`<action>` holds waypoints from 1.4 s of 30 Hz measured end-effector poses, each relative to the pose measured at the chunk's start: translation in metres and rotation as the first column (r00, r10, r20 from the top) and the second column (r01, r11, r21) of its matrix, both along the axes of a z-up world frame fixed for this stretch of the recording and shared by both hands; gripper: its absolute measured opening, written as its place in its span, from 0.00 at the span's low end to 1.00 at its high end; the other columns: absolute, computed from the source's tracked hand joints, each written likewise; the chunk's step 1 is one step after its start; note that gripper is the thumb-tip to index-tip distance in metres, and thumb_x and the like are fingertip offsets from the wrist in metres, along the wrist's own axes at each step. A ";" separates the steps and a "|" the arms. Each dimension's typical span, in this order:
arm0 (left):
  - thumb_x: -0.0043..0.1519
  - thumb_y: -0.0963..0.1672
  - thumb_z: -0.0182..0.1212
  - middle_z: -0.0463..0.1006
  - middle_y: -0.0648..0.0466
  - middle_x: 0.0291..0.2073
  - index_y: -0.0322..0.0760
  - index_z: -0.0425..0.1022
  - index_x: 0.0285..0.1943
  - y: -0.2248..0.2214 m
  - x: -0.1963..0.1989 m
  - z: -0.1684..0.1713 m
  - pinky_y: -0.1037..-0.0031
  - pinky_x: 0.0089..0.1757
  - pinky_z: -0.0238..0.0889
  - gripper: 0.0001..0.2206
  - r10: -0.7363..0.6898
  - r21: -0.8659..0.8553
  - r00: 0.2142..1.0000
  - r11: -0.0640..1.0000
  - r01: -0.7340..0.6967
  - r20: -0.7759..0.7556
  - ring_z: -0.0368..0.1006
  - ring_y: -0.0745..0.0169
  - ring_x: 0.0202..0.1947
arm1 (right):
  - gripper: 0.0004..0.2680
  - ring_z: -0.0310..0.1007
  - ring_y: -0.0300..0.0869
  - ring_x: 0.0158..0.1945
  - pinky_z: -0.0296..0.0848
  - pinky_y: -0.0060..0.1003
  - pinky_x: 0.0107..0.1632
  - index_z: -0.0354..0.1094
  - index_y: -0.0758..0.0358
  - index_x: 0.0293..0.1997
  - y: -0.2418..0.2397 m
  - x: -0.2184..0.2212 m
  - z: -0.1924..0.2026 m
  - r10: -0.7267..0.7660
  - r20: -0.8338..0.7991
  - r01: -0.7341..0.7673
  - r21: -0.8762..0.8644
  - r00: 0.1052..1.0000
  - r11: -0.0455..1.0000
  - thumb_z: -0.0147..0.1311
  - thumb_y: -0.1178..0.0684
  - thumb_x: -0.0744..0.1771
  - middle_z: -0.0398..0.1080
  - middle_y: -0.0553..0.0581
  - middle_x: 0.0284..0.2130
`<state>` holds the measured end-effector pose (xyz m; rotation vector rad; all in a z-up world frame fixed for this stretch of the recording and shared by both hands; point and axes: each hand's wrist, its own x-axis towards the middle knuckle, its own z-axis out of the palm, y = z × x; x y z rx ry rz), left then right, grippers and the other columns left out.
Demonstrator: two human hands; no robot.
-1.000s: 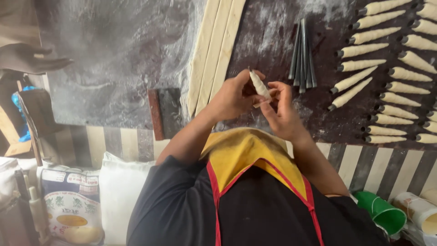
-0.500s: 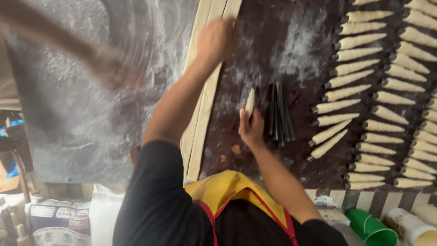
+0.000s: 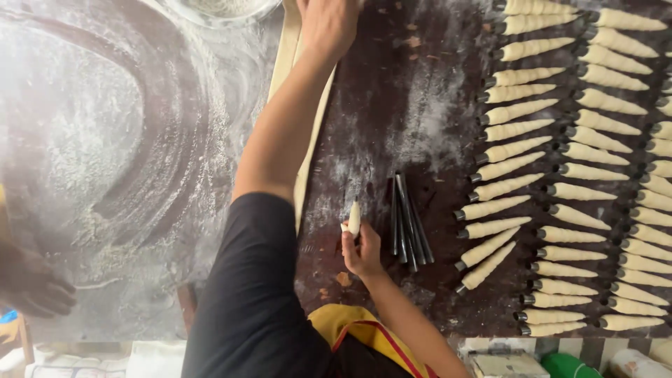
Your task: Rolling and wrapping strips of dough onto metal cone molds to create pastry cones.
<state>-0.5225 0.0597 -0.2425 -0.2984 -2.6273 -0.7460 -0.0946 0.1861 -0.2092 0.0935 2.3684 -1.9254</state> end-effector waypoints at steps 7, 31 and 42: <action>0.61 0.43 0.63 0.80 0.53 0.35 0.42 0.77 0.47 -0.085 0.252 0.111 0.59 0.41 0.71 0.07 -0.661 0.194 0.743 0.746 0.637 0.104 0.78 0.51 0.36 | 0.13 0.72 0.34 0.19 0.72 0.32 0.22 0.67 0.69 0.47 -0.002 -0.004 -0.004 -0.038 -0.038 0.038 0.013 0.999 0.999 0.50 0.46 0.70 0.70 0.51 0.20; 0.64 0.41 0.67 0.83 0.52 0.37 0.27 0.77 0.48 -0.071 0.560 0.174 0.77 0.40 0.76 0.09 -0.639 0.841 0.554 0.326 -0.433 0.533 0.80 0.68 0.38 | 0.20 0.67 0.33 0.26 0.67 0.28 0.25 0.63 0.74 0.66 0.032 0.097 0.165 0.395 0.177 -0.171 -0.694 0.901 0.700 0.44 0.44 0.73 0.71 0.55 0.36; 0.70 0.49 0.53 0.81 0.52 0.44 0.27 0.77 0.57 -0.051 0.552 0.183 0.75 0.47 0.76 0.20 -0.785 0.843 0.482 0.092 -0.531 0.389 0.78 0.67 0.44 | 0.14 0.66 0.30 0.28 0.69 0.25 0.27 0.69 0.69 0.60 0.021 0.111 0.185 0.379 0.136 -0.337 -0.256 0.915 0.906 0.44 0.49 0.73 0.64 0.55 0.53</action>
